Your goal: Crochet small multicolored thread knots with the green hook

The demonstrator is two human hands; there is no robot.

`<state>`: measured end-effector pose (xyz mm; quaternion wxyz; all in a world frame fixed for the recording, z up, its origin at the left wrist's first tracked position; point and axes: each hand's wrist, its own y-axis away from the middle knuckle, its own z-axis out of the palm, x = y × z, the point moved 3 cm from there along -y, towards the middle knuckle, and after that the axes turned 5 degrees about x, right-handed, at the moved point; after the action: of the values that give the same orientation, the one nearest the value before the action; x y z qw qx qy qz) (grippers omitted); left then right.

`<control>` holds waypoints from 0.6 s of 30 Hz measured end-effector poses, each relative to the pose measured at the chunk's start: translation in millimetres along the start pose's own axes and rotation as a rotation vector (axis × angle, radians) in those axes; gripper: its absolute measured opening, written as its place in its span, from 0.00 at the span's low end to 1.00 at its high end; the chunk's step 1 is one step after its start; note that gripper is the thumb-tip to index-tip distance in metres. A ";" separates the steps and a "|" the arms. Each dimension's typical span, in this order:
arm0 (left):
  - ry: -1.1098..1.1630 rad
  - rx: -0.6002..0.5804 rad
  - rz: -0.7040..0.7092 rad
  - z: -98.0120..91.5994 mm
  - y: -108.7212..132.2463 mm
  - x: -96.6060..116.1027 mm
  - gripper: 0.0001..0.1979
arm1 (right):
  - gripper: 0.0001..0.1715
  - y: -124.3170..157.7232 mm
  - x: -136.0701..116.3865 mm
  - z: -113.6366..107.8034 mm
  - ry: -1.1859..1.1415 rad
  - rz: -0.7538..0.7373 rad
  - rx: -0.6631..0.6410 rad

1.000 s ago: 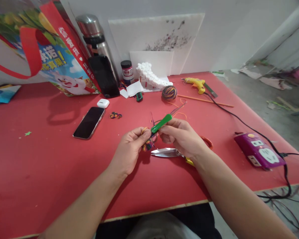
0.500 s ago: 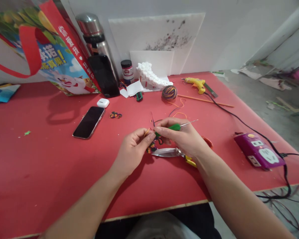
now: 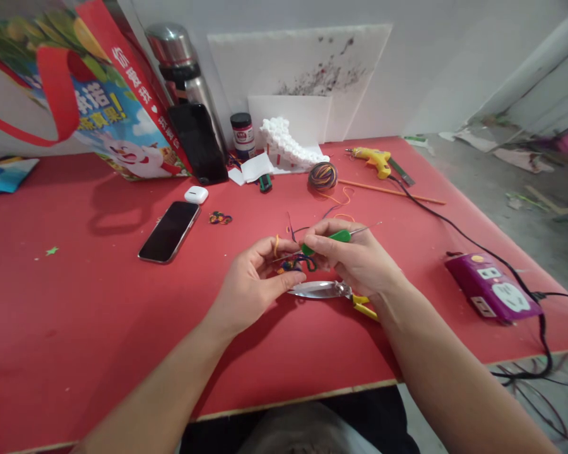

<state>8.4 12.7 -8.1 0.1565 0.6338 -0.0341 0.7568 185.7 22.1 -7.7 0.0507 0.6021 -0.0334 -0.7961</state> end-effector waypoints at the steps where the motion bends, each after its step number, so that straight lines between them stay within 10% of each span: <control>1: 0.001 0.011 -0.002 -0.4 -0.2 0.6 0.16 | 0.24 0.1 -0.5 0.7 -0.017 0.008 0.002; 18: 0.019 0.103 0.041 -0.1 1.3 11.1 0.04 | 0.21 2.3 0.3 0.2 0.005 0.008 -0.023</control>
<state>6.3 13.7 2.9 0.1083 0.6330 -0.0065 0.7665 185.5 19.8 -7.7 0.0608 0.6034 -0.0263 -0.7947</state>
